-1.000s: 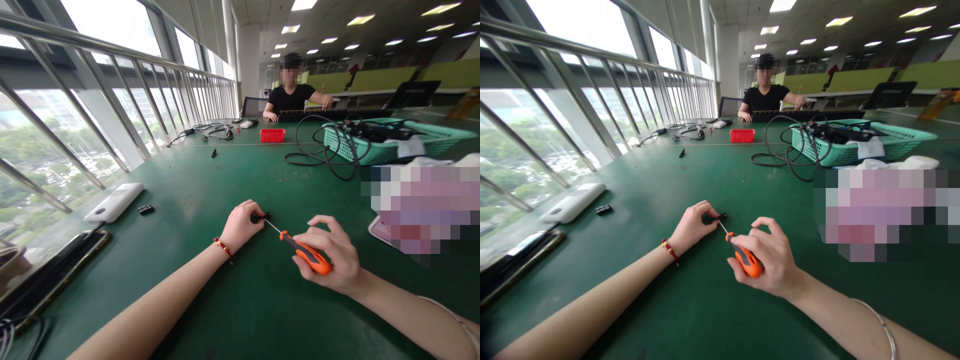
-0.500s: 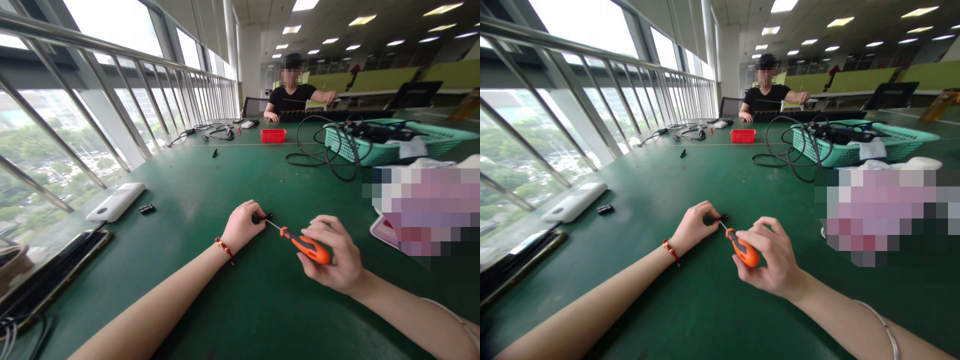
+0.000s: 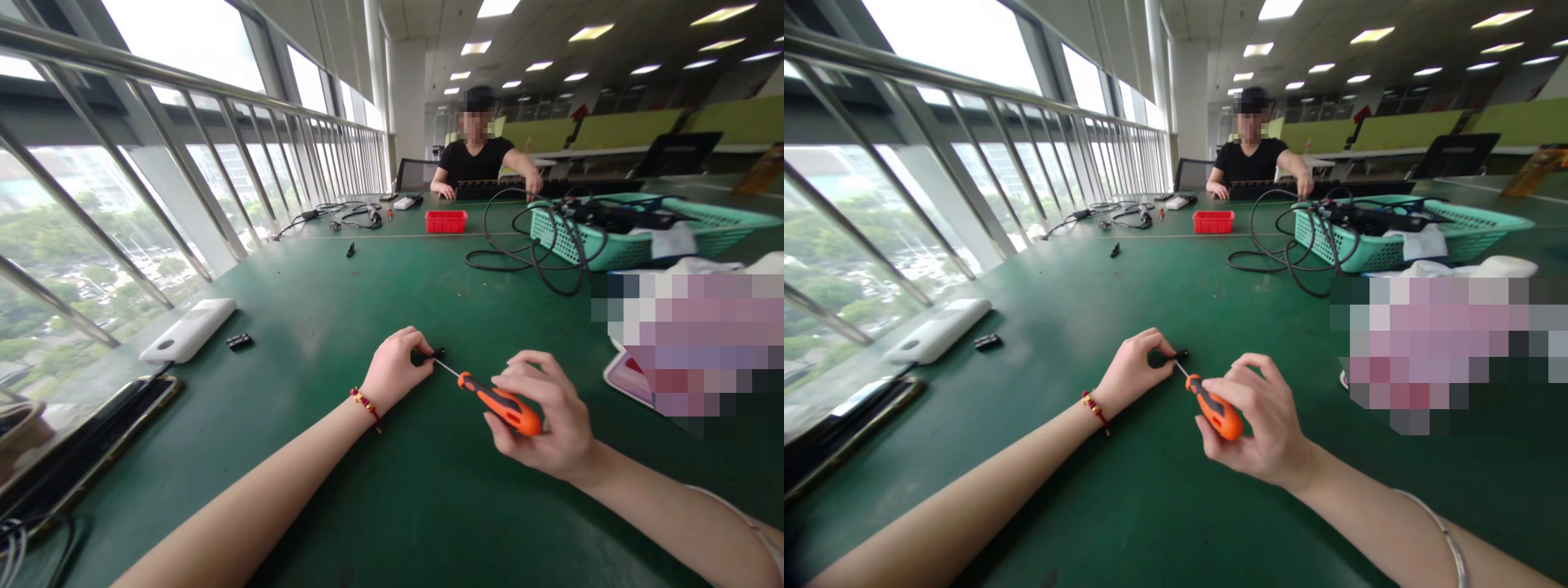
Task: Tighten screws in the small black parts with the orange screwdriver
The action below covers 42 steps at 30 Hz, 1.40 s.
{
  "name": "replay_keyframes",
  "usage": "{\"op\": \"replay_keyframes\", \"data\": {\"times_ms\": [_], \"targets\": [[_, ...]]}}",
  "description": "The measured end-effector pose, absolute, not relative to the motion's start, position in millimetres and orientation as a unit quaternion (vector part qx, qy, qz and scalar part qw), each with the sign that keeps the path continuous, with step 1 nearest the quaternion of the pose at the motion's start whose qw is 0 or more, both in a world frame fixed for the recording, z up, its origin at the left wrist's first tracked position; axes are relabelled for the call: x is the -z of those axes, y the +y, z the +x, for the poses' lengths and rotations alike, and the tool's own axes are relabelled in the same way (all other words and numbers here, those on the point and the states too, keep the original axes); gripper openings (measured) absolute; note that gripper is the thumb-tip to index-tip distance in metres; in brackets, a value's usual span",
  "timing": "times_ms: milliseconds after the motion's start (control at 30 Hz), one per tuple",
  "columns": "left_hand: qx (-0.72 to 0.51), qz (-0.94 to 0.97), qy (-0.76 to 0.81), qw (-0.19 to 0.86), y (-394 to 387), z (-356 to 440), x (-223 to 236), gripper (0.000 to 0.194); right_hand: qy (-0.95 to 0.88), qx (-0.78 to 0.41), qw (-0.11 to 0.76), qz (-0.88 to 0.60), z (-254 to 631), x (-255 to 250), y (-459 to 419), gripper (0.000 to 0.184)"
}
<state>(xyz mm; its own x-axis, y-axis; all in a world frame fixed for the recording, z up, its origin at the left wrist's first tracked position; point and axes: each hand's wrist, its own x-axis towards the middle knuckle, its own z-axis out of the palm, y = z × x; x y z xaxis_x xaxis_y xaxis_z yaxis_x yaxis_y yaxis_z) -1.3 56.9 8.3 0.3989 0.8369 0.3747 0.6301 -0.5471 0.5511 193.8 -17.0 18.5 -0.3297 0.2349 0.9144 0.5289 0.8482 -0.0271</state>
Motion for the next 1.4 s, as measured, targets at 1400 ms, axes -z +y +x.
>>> {"op": "replay_keyframes", "data": {"times_ms": [1400], "targets": [[-0.321, 0.814, 0.457, 0.157, 56.2, 0.6, -9.6, 0.005, -0.869, 0.065, 0.419, -0.254, 195.9, -17.8, -18.7, 0.022]]}}
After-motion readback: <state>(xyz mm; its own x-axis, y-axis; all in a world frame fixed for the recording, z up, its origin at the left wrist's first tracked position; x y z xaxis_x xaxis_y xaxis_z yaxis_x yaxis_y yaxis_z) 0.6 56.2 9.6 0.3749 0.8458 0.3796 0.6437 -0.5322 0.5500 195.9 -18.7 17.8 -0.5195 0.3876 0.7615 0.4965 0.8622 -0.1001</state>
